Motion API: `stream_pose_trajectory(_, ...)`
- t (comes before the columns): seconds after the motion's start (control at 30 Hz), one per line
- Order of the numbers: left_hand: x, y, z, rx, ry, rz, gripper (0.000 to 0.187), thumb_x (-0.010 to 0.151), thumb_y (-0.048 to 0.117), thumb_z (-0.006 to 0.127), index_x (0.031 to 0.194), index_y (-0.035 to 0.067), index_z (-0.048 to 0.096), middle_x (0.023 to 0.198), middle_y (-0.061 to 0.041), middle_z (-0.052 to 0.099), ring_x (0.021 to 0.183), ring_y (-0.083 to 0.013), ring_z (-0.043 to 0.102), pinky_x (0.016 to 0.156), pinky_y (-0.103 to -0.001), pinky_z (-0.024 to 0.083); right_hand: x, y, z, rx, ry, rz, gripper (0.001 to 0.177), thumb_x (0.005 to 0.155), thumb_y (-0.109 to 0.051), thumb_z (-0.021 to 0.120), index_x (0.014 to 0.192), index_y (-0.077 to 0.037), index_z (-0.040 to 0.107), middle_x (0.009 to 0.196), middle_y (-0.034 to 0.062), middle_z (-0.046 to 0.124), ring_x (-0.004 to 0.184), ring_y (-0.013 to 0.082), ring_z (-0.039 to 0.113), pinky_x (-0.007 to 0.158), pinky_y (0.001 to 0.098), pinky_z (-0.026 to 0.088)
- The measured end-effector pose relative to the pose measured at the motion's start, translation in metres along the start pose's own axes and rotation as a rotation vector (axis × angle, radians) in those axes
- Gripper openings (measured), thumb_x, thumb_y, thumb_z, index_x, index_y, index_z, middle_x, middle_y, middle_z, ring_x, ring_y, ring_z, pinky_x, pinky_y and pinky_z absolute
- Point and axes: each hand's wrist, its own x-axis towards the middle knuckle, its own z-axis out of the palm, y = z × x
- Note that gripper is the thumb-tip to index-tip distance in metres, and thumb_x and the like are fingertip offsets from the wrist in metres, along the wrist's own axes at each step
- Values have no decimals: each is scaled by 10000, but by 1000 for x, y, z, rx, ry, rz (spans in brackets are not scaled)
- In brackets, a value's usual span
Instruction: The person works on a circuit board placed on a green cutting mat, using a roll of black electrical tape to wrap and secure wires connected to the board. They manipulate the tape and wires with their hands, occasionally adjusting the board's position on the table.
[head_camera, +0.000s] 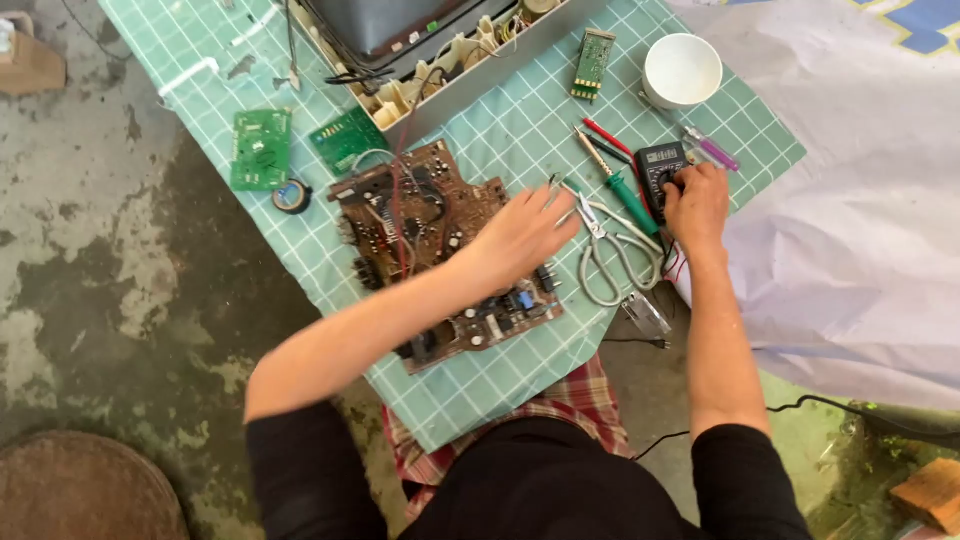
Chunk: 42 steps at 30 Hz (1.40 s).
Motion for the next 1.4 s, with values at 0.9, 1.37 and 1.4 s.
stream_pose_trajectory(0.9, -306, -4, -126, -486, -261, -540, 331, 927, 115, 729, 1238, 49, 636, 1228, -195, 608, 1037, -347, 620, 861, -464, 535, -8, 16, 9, 48, 39, -113, 102, 1001, -154, 790, 1065, -76, 796, 1037, 164, 718, 1033, 391, 639, 939, 480, 489)
stream_pose_trajectory(1.37, -298, -1, -95, -741, 194, -903, 115, 997, 69, 639, 1034, 23, 737, 933, -103, 725, 863, -225, 684, 785, -341, 579, -10, -26, -18, 17, 37, -73, 172, 1004, -95, 712, 1142, 4, 740, 1091, 249, 629, 1043, 460, 584, 937, 526, 476)
stream_pose_trajectory(1.4, -291, -2, -96, -750, 274, -951, 107, 1000, 54, 637, 1029, 34, 738, 923, -89, 726, 872, -229, 694, 780, -358, 579, -11, -33, -24, 36, 51, -61, 231, 997, -76, 716, 1204, 25, 722, 1125, 261, 611, 1056, 471, 573, 924, 543, 471)
